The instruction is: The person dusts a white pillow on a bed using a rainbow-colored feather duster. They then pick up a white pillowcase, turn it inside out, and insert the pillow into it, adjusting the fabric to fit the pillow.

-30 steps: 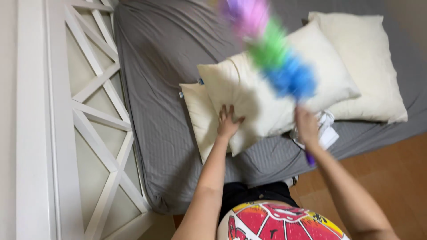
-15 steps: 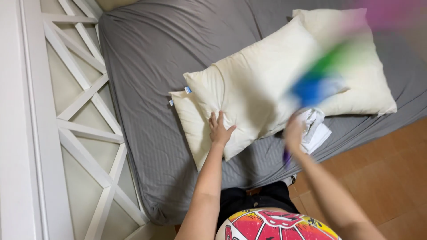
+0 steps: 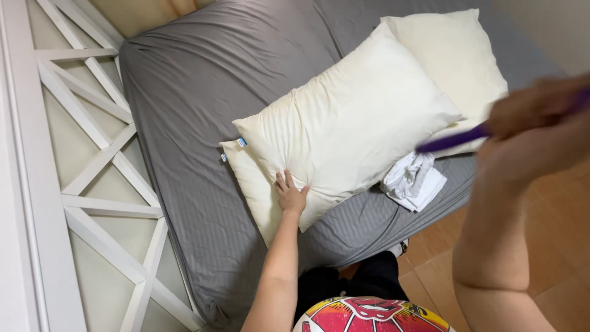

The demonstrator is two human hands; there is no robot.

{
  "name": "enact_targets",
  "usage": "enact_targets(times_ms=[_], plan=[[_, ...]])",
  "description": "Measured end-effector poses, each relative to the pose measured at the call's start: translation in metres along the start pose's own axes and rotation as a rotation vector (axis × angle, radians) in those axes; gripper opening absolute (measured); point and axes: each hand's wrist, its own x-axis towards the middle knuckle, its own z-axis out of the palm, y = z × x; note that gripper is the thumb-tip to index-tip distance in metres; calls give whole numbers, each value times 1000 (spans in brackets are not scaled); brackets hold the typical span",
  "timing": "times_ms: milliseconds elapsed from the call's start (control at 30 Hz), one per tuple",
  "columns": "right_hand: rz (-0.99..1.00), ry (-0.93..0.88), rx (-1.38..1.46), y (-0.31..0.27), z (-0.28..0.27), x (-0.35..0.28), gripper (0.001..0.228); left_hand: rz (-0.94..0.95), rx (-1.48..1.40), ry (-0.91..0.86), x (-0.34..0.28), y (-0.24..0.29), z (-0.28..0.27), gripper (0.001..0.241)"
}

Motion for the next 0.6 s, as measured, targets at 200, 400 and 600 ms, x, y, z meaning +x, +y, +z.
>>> enact_targets(times_ms=[200,400,600], plan=[[-254,16,-212,330,-103,-40,30,29,14,23,-5,-3,2,106],[704,-412,-1027,527,-88,-256,79,73,65,100,8,-21,28,111],[393,43,-497,269,-44,-78,70,6,13,-18,-9,-2,-3,107]])
